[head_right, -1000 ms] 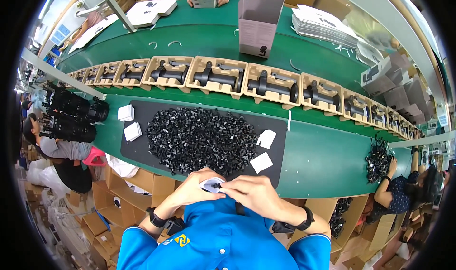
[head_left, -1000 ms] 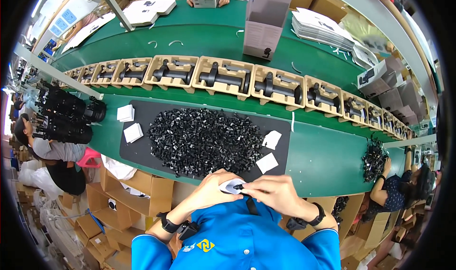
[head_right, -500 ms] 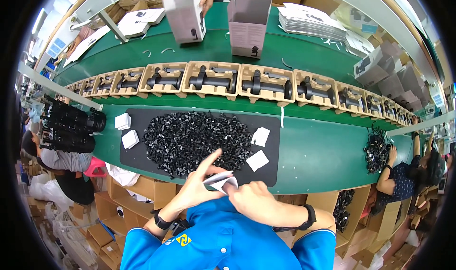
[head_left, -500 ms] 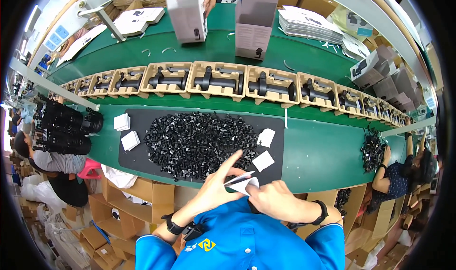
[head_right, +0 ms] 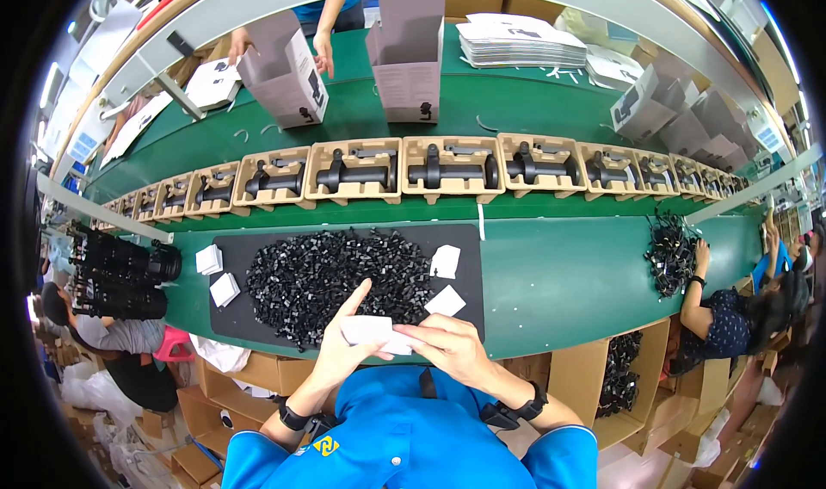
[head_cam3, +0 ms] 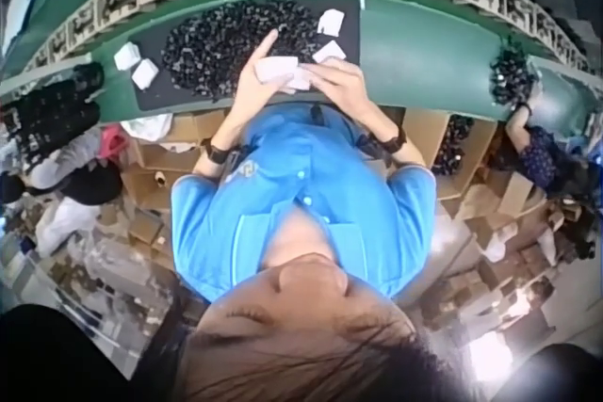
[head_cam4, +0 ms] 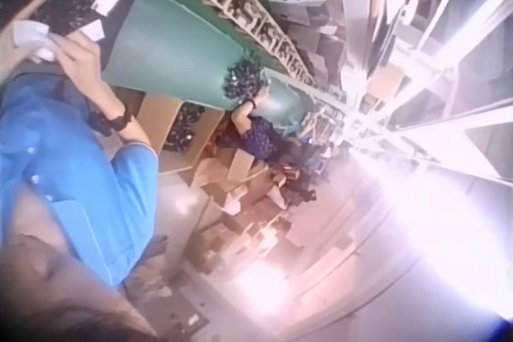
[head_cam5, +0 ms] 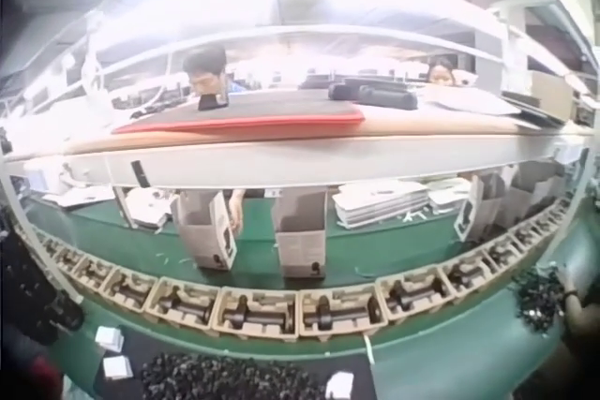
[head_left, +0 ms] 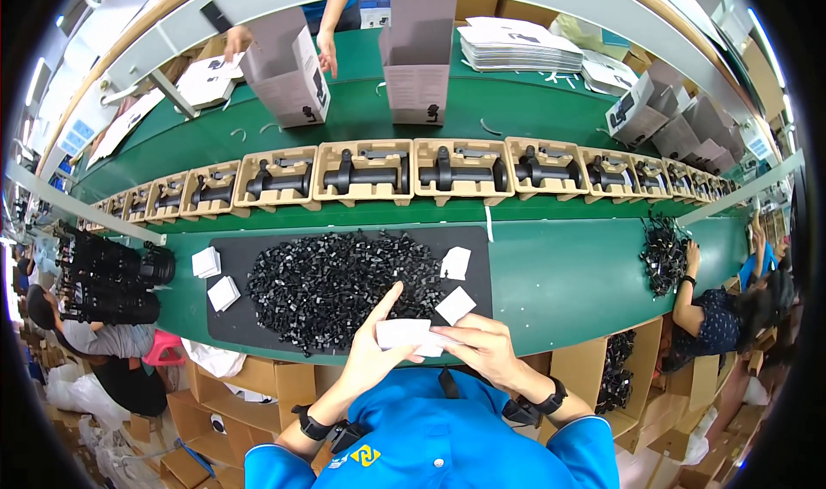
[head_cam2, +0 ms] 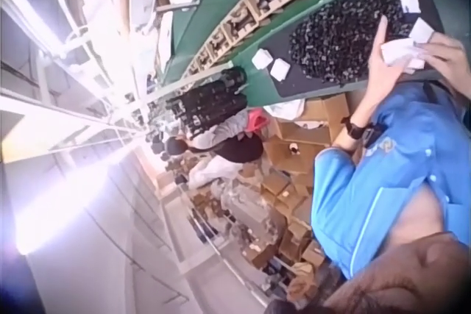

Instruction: The person folds small white papers by hand, picks up black plastic clips from a pile, and inserts a clip into each folded paper. After repeating this process several times, the person places the wrapped clips into a cardboard box.

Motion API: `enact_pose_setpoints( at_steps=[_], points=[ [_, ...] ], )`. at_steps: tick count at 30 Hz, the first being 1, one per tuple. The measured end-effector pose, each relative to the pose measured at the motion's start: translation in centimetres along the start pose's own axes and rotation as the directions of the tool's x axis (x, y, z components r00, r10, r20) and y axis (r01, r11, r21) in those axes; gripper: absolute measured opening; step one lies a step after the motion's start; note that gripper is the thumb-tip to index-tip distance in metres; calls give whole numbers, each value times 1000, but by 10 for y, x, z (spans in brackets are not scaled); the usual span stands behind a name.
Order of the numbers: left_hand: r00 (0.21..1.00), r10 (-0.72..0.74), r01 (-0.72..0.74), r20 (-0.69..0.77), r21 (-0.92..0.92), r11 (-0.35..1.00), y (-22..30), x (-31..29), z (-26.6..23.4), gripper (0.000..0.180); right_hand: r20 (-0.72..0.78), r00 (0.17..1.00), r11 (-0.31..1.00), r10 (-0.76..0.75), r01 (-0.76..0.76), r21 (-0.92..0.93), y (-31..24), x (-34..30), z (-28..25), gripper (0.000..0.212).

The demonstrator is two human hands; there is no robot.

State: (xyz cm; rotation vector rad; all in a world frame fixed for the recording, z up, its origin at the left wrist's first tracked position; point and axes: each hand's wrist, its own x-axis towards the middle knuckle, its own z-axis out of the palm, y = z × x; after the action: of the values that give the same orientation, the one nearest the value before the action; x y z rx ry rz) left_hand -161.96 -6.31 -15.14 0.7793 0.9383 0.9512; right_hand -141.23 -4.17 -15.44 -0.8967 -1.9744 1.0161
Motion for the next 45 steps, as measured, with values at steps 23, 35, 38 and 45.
enact_pose_setpoints(
  at_steps=[23, 35, 38, 45],
  points=[
    [977, -160, 126, 142, 223, 967, -5, 72, 34, 78, 288, 775, 756, 563, -624, 199, 45, -5, -58, 12],
    [953, -73, 71, -293, -19, 997, -25, 135, 1, 42, 22, 886, 885, 463, -461, -63, 123, 3, -159, 8],
    [928, -67, 96, -366, 60, 994, -11, 122, -12, 46, -693, 639, 525, 334, -737, -426, 207, 35, -249, 15],
    [888, -191, 221, -417, 25, 975, -21, 110, -8, 47, -607, 794, -23, 21, -607, -794, 335, 61, -267, 14]
  ],
)
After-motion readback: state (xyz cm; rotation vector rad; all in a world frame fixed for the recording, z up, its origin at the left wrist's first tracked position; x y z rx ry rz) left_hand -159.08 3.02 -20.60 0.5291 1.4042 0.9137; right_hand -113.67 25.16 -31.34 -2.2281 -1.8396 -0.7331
